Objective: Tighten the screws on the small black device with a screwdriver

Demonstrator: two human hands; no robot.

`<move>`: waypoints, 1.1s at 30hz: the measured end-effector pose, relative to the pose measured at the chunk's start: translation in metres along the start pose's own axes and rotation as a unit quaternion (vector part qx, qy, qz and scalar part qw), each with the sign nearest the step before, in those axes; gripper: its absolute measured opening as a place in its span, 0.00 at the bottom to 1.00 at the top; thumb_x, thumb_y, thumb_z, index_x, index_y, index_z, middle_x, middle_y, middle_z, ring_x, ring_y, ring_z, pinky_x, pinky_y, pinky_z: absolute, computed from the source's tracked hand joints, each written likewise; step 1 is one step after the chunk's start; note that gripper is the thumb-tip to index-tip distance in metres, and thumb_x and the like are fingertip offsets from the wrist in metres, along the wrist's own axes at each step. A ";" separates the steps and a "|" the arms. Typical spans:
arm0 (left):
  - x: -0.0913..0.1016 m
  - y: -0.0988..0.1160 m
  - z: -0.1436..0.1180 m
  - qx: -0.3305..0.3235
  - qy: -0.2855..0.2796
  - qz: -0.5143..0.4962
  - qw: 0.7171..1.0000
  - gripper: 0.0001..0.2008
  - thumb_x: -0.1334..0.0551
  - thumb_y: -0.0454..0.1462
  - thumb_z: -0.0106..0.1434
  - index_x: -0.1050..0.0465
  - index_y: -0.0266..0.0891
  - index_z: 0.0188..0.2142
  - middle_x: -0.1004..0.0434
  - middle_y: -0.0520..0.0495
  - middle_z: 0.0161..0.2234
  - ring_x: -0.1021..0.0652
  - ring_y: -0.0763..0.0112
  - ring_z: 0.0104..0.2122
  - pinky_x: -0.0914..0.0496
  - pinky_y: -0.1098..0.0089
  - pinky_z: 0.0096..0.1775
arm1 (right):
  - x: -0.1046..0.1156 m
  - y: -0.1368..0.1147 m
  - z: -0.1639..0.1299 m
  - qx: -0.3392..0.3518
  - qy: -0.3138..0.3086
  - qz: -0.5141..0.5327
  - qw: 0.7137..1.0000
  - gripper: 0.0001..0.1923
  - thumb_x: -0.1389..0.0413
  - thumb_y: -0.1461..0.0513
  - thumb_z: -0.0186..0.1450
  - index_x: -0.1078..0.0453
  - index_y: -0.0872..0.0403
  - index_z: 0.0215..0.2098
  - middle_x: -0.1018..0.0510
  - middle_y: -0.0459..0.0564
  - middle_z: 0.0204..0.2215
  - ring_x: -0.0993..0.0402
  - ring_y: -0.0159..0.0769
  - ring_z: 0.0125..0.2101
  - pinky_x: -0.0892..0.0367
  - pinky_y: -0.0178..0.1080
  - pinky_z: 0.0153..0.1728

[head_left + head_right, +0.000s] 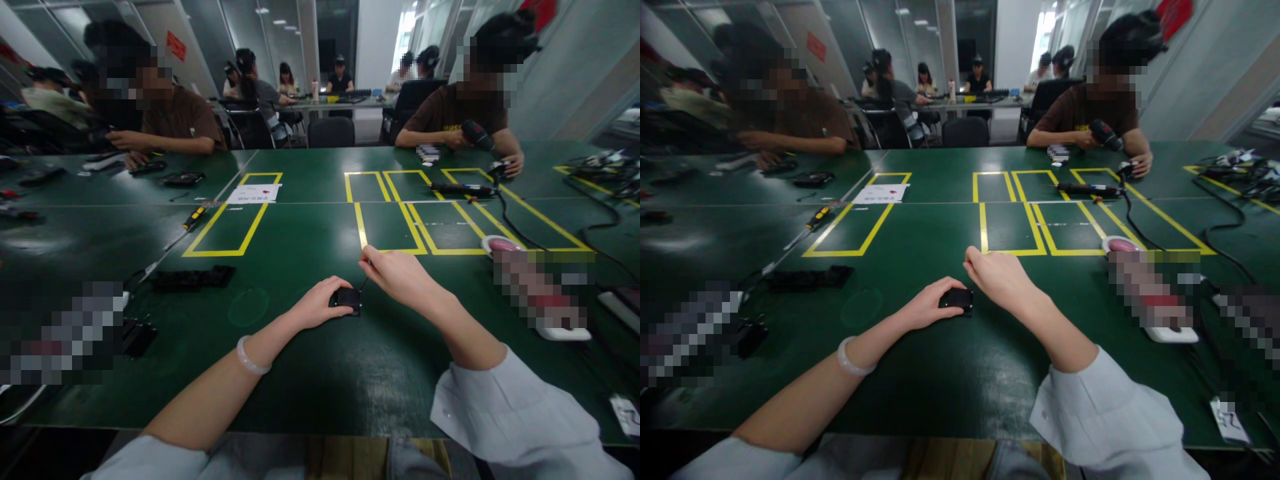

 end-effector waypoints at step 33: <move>0.000 -0.002 0.000 0.003 0.004 -0.003 1.000 0.19 0.36 0.46 0.61 0.31 0.41 0.48 0.28 0.45 0.45 0.27 0.60 0.45 0.33 0.63 0.48 | 0.001 0.001 -0.003 0.017 0.013 0.023 1.000 0.08 0.57 0.61 0.69 0.38 0.52 0.43 0.21 0.49 0.32 0.24 0.36 0.31 0.50 0.35 0.26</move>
Point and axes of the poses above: each hand's wrist, its own z-axis towards the middle knuckle, its own x-axis out of the back of the hand, y = z × x, the point moved 6 cm from there along z, towards the middle knuckle
